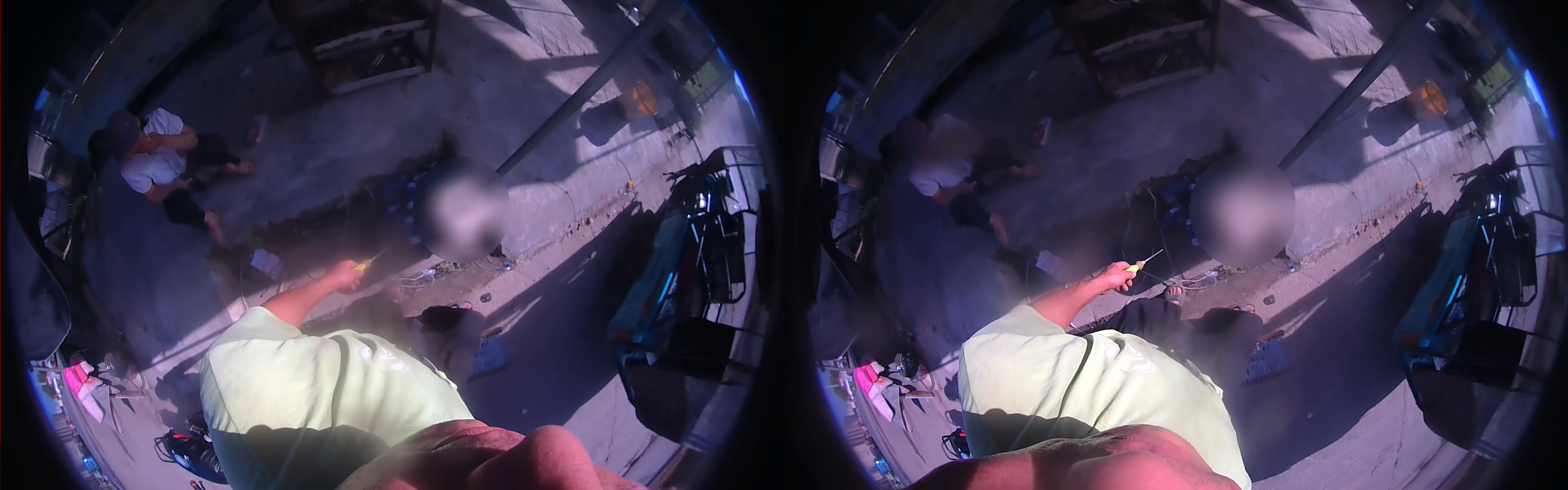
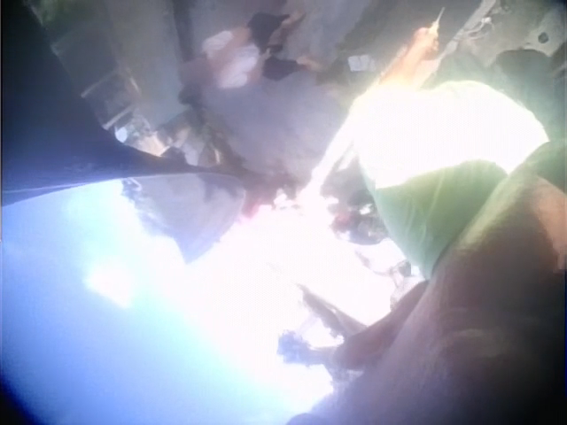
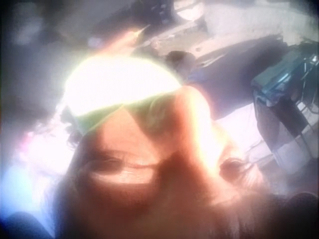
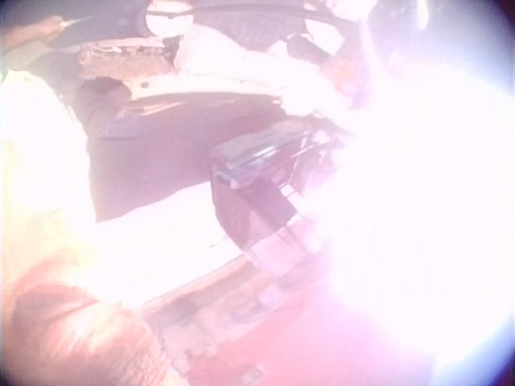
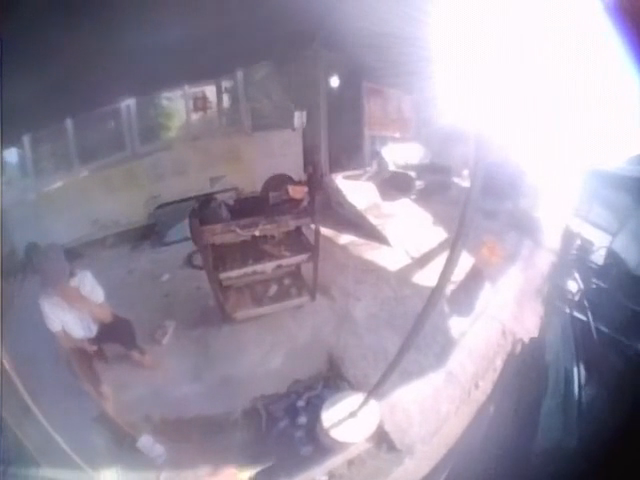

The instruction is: The person uses a screwdriver to loosen and tighten screws on the interior of a scooter's storage compartment, and then handles several small components and wires within the compartment before closing the seat.

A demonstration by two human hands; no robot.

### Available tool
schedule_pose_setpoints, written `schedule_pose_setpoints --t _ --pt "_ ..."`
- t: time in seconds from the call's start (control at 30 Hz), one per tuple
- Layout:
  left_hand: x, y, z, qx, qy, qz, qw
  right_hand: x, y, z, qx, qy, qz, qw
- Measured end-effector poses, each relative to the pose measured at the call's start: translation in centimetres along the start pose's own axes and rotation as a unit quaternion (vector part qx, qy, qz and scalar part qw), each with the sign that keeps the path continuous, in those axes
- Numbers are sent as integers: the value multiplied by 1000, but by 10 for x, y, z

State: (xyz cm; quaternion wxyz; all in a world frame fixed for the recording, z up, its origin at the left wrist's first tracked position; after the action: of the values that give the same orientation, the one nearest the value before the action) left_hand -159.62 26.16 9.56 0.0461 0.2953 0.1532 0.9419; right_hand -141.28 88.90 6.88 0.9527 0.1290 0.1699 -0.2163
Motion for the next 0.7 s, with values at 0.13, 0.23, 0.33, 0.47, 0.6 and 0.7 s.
schedule_pose_setpoints --t 0.13,0.23,0.33,0.47,0.6,0.7 --pt "27 -50 -11 3 44 16 999 -94 4 -40 -17 13 23 1000" --pt "3 -83 -13 32 131 68 989 -161 5 -90 -43 5 40 998" --pt "21 -137 -16 80 173 44 981 -252 33 -160 -56 11 46 997" --pt "64 -219 8 103 203 40 973 -384 80 -249 -77 7 55 995" --pt "178 -306 25 74 116 17 990 -529 137 -328 -89 22 27 995" --pt "349 -389 -15 56 34 -29 997 -653 195 -393 -137 85 -51 986"
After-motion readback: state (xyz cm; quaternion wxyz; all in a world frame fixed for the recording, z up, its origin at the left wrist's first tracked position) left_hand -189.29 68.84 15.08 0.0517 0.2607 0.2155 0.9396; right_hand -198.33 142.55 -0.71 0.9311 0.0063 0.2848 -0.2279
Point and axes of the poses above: each hand's wrist, its own z-axis away from the middle knuckle, its own y-axis out of the back of the hand, x = y × z, the point moved 5 cm from there along -z, towards the middle knuckle, and after that the axes turned 5 degrees about x, right-handed, at the moved point
